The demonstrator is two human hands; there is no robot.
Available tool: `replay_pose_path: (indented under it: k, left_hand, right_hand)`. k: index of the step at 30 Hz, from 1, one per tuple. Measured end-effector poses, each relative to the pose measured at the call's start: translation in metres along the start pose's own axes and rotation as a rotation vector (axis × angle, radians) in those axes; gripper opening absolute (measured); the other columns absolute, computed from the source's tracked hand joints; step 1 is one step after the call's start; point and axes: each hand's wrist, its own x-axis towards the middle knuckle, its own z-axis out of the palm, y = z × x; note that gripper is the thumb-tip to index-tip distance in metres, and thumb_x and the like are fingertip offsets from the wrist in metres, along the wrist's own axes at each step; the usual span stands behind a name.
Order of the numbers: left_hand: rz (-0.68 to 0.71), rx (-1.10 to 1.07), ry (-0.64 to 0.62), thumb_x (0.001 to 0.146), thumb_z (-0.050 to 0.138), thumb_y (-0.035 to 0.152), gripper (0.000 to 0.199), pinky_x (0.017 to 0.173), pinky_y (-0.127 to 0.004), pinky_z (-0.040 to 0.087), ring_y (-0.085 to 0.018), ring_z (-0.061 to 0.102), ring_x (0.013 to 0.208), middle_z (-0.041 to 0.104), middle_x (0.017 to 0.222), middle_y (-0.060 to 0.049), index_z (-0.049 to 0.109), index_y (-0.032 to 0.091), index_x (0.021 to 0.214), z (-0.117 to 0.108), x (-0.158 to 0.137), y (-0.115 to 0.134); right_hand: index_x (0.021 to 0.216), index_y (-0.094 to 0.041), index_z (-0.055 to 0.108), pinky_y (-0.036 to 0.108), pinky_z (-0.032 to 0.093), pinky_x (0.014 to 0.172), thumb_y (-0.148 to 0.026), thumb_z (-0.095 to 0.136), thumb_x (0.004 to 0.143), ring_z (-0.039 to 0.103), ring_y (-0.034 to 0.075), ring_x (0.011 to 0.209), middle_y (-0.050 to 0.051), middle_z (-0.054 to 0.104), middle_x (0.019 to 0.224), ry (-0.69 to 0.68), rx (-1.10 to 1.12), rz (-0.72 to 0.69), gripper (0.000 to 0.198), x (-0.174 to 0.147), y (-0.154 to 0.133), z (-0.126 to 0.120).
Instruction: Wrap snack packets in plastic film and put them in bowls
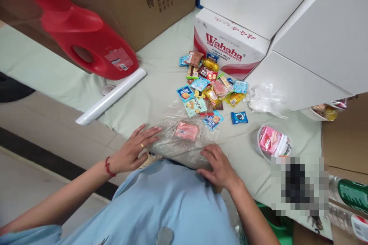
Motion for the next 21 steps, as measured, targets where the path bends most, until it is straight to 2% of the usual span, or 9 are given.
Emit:
replay_pose_path:
  k: [2, 4, 6, 9, 15, 18, 21]
  left_hand:
    - [0.037, -0.023, -0.094, 0.094, 0.054, 0.024, 0.054, 0.129, -0.058, 0.012, -0.028, 0.039, 0.152, 0.043, 0.163, -0.015, 0.047, 0.023, 0.147, 0.002, -0.007, -0.002]
    - [0.032, -0.013, -0.133, 0.097, 0.054, 0.025, 0.039, 0.129, -0.056, 0.011, -0.026, 0.044, 0.149, 0.049, 0.159, -0.014, 0.057, 0.024, 0.136, 0.009, -0.012, -0.006]
    - [0.003, -0.016, -0.116, 0.1, 0.051, 0.023, 0.027, 0.13, -0.053, 0.013, -0.023, 0.051, 0.144, 0.058, 0.152, -0.011, 0.064, 0.025, 0.123, 0.017, -0.015, -0.01]
    - [-0.025, -0.051, -0.076, 0.102, 0.047, 0.019, 0.025, 0.128, -0.051, 0.021, -0.02, 0.058, 0.138, 0.066, 0.143, -0.008, 0.067, 0.025, 0.115, 0.021, -0.019, -0.008]
    - [-0.063, -0.081, 0.057, 0.101, 0.052, 0.019, 0.02, 0.122, -0.047, 0.035, -0.02, 0.061, 0.133, 0.078, 0.116, -0.004, 0.066, 0.025, 0.114, 0.01, -0.01, 0.005]
    - [-0.129, -0.062, 0.127, 0.101, 0.052, 0.024, 0.016, 0.119, -0.048, 0.038, -0.022, 0.064, 0.127, 0.079, 0.107, -0.004, 0.067, 0.025, 0.107, 0.003, 0.01, 0.0]
    - [-0.175, -0.05, 0.16, 0.103, 0.05, 0.03, 0.02, 0.113, -0.046, 0.044, -0.021, 0.069, 0.11, 0.077, 0.103, -0.005, 0.068, 0.023, 0.102, 0.0, 0.037, -0.014]
  right_hand:
    - [0.135, -0.022, 0.059, 0.053, 0.056, 0.1, -0.033, 0.068, 0.096, 0.058, 0.031, 0.123, 0.015, 0.064, 0.127, -0.003, -0.032, 0.014, 0.042, -0.021, 0.002, 0.011]
    - [0.126, -0.023, 0.065, 0.051, 0.056, 0.101, -0.02, 0.06, 0.099, 0.059, 0.028, 0.122, 0.013, 0.067, 0.121, 0.064, -0.048, 0.028, 0.028, -0.034, 0.005, 0.025]
    - [0.12, -0.024, 0.068, 0.05, 0.056, 0.1, -0.012, 0.055, 0.099, 0.06, 0.026, 0.12, 0.011, 0.07, 0.117, 0.133, -0.027, 0.047, 0.027, -0.041, 0.006, 0.036]
    - [0.118, -0.025, 0.07, 0.047, 0.057, 0.099, -0.013, 0.056, 0.099, 0.062, 0.025, 0.117, 0.009, 0.072, 0.112, 0.15, 0.036, 0.074, 0.027, -0.047, 0.003, 0.038]
    - [0.112, -0.025, 0.071, 0.04, 0.058, 0.088, -0.017, 0.056, 0.099, 0.067, 0.023, 0.1, 0.007, 0.074, 0.101, 0.172, 0.141, 0.127, 0.022, -0.043, -0.013, 0.008]
    - [0.103, -0.024, 0.072, 0.036, 0.056, 0.082, -0.024, 0.056, 0.101, 0.068, 0.021, 0.089, 0.006, 0.073, 0.092, 0.184, 0.212, 0.208, 0.016, -0.024, -0.012, -0.013]
    - [0.099, -0.022, 0.073, 0.031, 0.052, 0.077, -0.034, 0.057, 0.101, 0.067, 0.019, 0.082, 0.005, 0.073, 0.086, 0.191, 0.257, 0.356, 0.02, -0.001, 0.0, -0.025]
